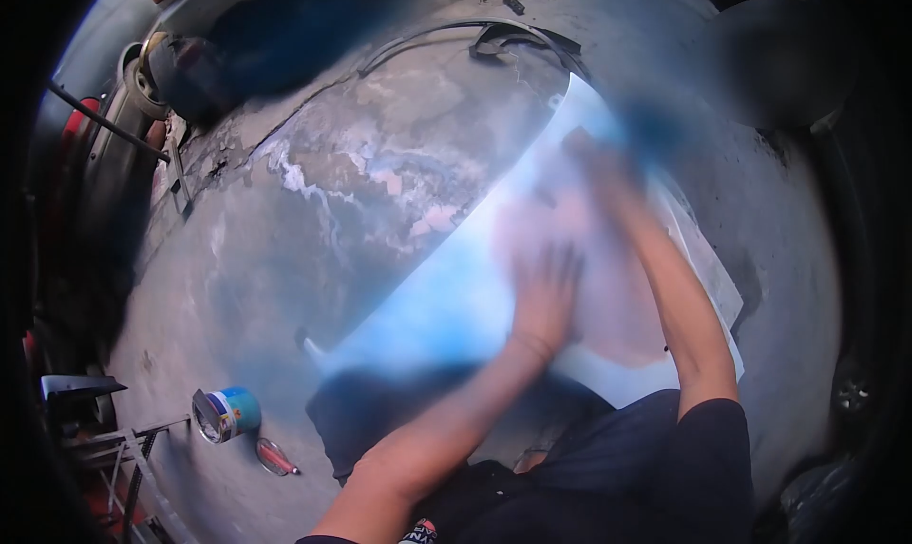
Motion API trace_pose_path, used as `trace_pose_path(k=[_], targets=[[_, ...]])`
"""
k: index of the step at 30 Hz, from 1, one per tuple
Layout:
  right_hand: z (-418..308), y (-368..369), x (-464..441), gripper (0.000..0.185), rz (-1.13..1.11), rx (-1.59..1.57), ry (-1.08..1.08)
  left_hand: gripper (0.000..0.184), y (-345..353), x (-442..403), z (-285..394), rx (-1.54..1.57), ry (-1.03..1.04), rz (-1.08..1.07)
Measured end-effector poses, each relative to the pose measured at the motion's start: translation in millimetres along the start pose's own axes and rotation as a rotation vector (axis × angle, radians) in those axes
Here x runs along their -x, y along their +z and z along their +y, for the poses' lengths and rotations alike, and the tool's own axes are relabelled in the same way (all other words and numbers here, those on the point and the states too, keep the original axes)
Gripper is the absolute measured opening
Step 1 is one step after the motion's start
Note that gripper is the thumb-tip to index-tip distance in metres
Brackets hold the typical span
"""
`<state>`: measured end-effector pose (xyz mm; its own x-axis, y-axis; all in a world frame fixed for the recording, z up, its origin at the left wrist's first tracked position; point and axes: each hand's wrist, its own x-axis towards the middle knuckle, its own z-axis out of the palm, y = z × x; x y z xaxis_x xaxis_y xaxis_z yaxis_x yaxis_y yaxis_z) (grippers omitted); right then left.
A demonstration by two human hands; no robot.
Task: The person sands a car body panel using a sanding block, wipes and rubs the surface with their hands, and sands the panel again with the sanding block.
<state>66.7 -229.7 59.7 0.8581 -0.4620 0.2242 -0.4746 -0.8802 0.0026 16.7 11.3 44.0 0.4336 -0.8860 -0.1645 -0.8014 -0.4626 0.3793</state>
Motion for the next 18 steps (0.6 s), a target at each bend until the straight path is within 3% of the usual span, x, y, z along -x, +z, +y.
trace_pose_path(k=[3, 5, 9, 14, 18], targets=[[9.8, 2.6, -15.8, 0.036, -0.061, -0.179, 0.09, 0.127, -1.2, 0.3, -1.7, 0.019, 0.054, 0.037], [-2.8, 12.2, -36.4, 0.035, 0.056, 0.087, 0.147, 0.125, -10.0, 1.6, -2.1, 0.051, 0.035, -0.012], [-16.9, -11.8, -3.5, 0.033, 0.11, 0.103, 0.014, 0.125, 12.6, -2.8, 0.7, -0.003, 0.023, 0.105], [-8.2, -2.5, -13.4, 0.035, -0.026, -0.215, 0.16, 0.127, -0.8, 1.5, -0.8, 0.047, 0.043, 0.032], [8.5, 0.6, -27.4, 0.037, 0.123, -0.037, 0.051, 0.127, -3.1, 0.1, 1.1, 0.01, 0.046, 0.022]])
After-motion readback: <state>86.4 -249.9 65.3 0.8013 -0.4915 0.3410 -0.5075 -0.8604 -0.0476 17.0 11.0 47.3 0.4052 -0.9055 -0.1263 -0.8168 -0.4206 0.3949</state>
